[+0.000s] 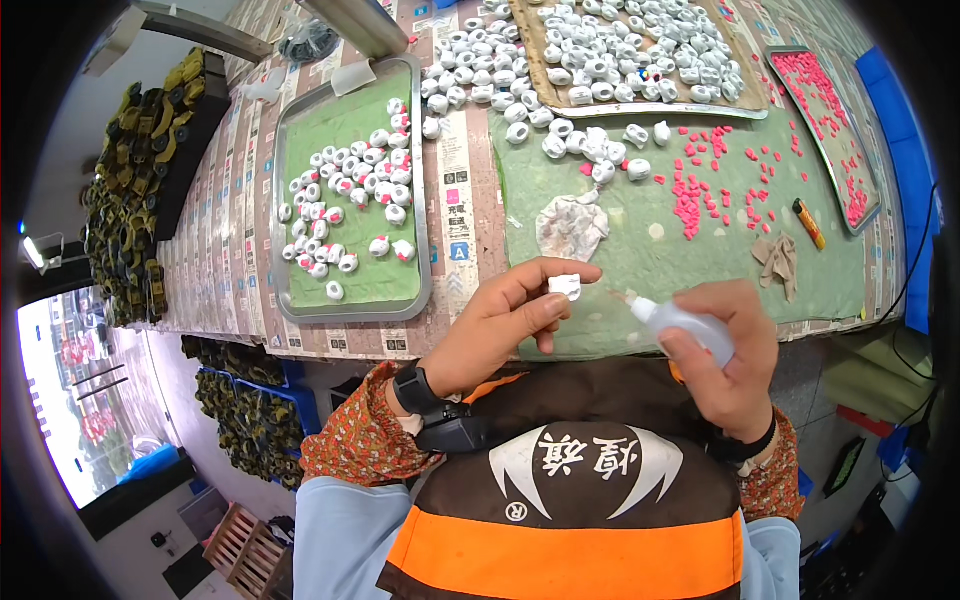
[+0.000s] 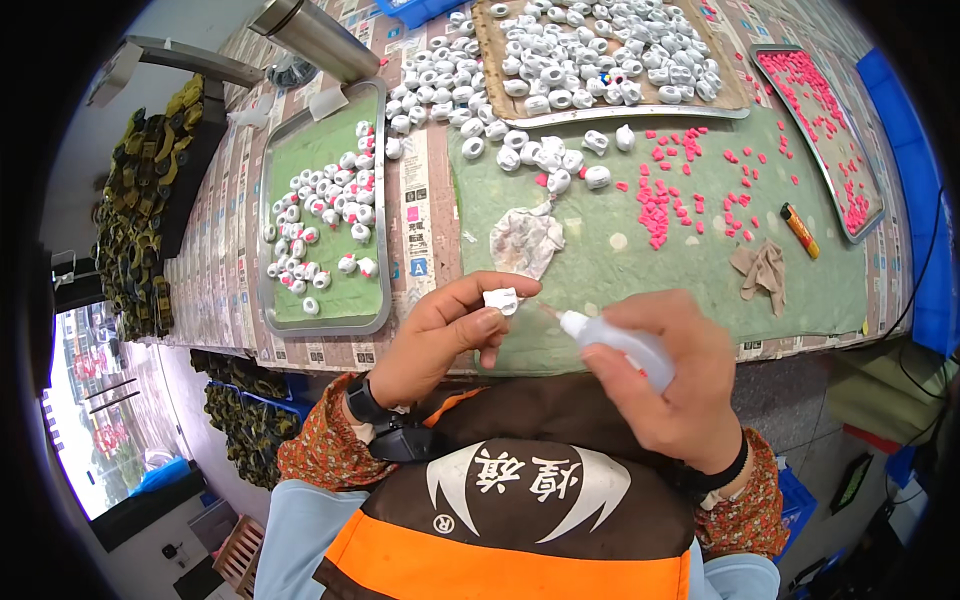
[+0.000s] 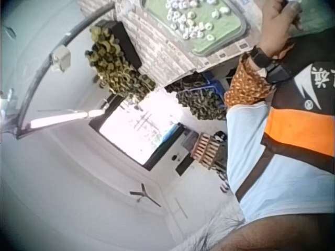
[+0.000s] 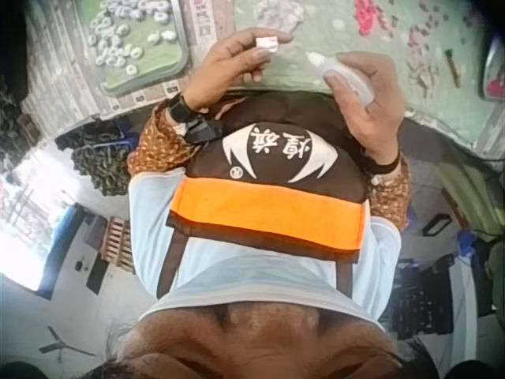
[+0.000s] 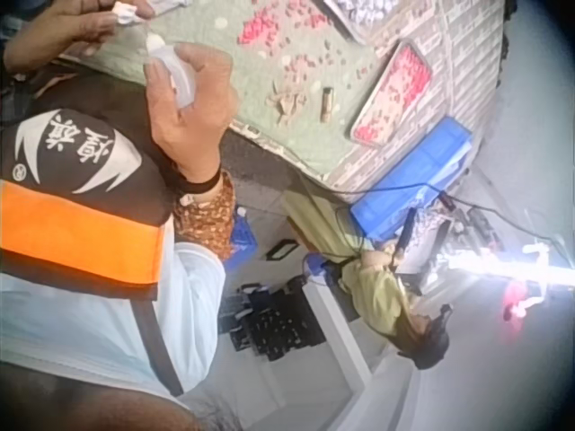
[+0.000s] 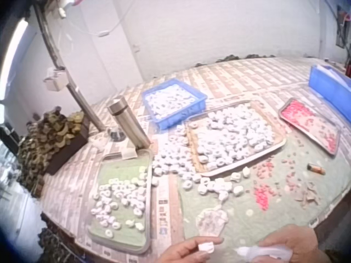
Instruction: Glue small pink parts onto white plastic components to assemble a toy.
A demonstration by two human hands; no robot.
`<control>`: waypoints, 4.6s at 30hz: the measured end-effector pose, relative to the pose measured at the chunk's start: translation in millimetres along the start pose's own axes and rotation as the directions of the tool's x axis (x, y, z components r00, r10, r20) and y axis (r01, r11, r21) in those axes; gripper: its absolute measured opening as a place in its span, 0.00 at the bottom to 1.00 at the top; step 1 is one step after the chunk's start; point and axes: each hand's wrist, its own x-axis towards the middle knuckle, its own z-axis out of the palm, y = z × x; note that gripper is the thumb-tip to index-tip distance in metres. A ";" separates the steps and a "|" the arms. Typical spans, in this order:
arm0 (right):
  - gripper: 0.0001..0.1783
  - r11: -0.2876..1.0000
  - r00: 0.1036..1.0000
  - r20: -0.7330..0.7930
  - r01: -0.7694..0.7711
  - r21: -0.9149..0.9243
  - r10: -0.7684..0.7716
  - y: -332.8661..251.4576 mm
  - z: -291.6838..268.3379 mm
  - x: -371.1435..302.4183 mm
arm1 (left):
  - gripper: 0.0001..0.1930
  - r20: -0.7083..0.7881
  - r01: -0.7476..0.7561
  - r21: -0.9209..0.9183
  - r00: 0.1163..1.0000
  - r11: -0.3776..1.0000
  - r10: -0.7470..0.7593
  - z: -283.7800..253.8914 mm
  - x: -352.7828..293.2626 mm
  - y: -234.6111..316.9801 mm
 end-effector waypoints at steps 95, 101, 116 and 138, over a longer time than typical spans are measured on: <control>0.08 0.873 0.939 0.236 -0.325 0.365 0.251 25.8 38.1 -6.6 | 0.15 -0.064 -0.344 0.401 0.914 0.849 0.401 27.9 1.1 -11.5; 0.06 0.981 0.987 0.160 -0.015 0.194 -0.016 28.7 38.0 -2.9 | 0.14 -0.057 -0.317 0.410 0.927 0.855 0.371 21.3 -1.4 -21.2; 0.08 0.986 0.976 0.214 -0.005 0.169 -0.031 36.3 41.4 -3.2 | 0.14 0.006 -0.332 0.572 0.916 0.750 0.401 19.4 -7.5 -19.6; 0.20 0.849 0.984 0.155 0.152 -0.507 -0.084 29.3 12.0 11.9 | 0.11 0.112 -0.204 0.978 0.710 0.051 0.695 -48.0 29.8 52.2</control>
